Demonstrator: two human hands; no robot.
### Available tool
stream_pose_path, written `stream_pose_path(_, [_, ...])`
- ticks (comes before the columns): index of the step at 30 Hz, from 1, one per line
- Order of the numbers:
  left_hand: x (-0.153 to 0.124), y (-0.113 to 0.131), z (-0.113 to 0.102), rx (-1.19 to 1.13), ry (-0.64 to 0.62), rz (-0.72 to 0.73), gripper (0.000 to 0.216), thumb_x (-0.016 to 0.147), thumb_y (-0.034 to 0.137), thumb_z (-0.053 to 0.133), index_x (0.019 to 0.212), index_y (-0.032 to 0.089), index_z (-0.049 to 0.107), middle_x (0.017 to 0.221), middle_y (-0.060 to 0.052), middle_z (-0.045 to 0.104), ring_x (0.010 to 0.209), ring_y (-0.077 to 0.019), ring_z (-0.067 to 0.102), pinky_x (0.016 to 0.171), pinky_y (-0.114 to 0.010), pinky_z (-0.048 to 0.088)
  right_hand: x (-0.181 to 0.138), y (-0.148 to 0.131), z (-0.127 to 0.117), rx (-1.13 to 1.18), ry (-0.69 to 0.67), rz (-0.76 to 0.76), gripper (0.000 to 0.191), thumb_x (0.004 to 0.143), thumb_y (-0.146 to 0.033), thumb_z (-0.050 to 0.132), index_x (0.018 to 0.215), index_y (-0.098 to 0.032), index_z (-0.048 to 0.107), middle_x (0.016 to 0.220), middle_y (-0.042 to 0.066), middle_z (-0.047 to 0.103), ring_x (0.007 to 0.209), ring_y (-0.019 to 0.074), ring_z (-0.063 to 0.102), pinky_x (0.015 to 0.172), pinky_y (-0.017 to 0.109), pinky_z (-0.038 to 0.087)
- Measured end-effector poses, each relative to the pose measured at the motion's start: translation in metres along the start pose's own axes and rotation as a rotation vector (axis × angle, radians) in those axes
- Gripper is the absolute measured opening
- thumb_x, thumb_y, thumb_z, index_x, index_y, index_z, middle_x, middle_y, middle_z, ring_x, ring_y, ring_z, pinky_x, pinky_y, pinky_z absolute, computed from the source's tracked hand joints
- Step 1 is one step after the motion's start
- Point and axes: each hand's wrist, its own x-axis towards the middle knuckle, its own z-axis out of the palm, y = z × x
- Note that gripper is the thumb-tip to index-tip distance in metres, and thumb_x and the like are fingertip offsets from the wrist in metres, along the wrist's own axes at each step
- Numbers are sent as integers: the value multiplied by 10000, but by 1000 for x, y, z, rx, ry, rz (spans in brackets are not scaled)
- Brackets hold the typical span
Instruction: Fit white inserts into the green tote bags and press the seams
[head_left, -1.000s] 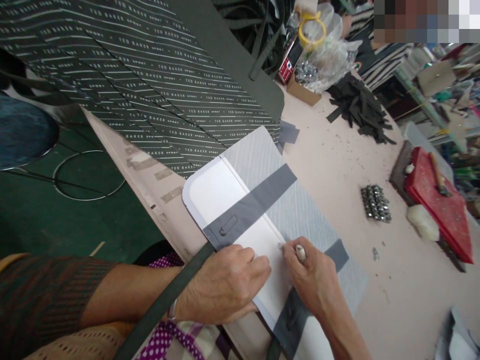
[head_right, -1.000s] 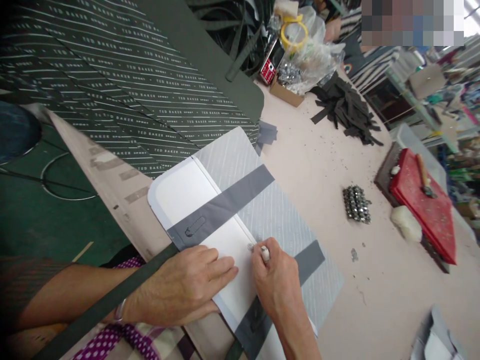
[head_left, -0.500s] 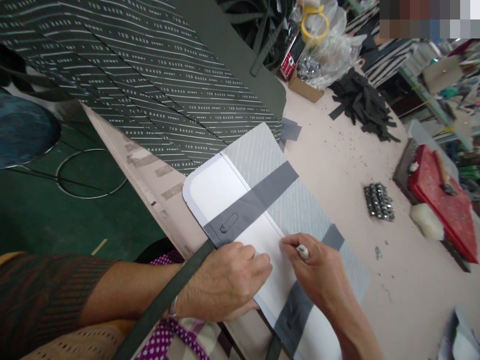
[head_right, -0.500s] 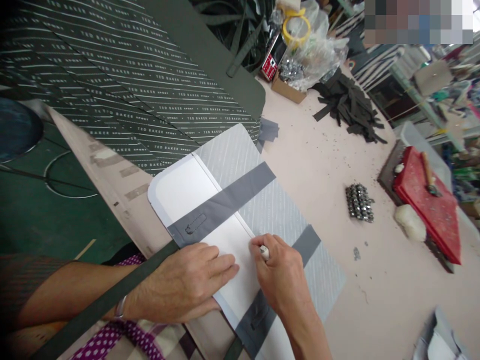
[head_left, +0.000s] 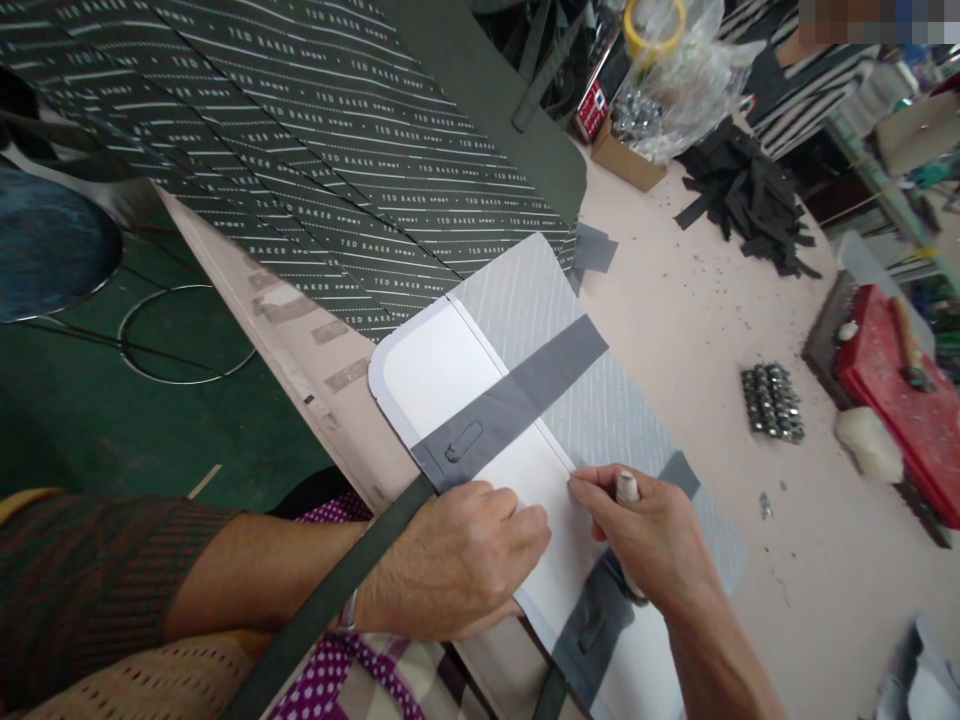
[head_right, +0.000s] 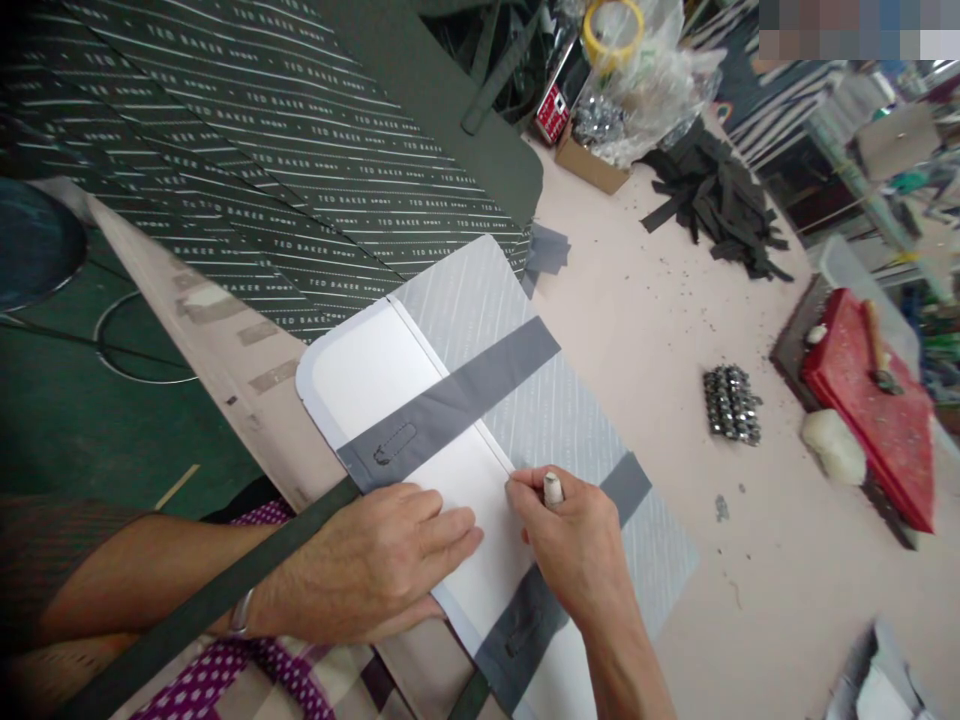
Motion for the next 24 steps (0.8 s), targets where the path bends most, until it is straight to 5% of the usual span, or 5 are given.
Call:
stream_pose_path(13, [-1,0,0,3,20,6,345,848,456,637,984,141,599,944,-50,537,787,-197,475,610,-358,386,5,-2,0,-87,-83,-32,222,795,-398,572,845,-214,686,492,-35,604,485,141,555,539,272,391])
stream_pose_path(18, [-9,3,4,-42,167,139,161,934,261,510,873,164,623,831,-31,550,670,-157,478,536,-344,357,7,1,2,-12,-124,-66,206,803,-363,553,902,-200,632,626,-23,667,461,122,553,518,266,421])
stream_pose_path(21, [-27,5,9,-116,214,319,208,906,189,517,722,166,610,692,-15,502,587,-134,450,475,-330,324,-2,8,-6,81,-11,-127,268,816,-429,587,916,-190,658,594,-17,641,470,113,515,479,244,380])
stream_pose_path(24, [-64,-4,11,-179,137,402,189,860,161,553,672,173,574,640,0,480,551,-126,443,455,-323,329,-19,18,-15,465,237,-169,346,809,-490,640,935,-169,657,508,-44,547,414,88,431,407,215,307])
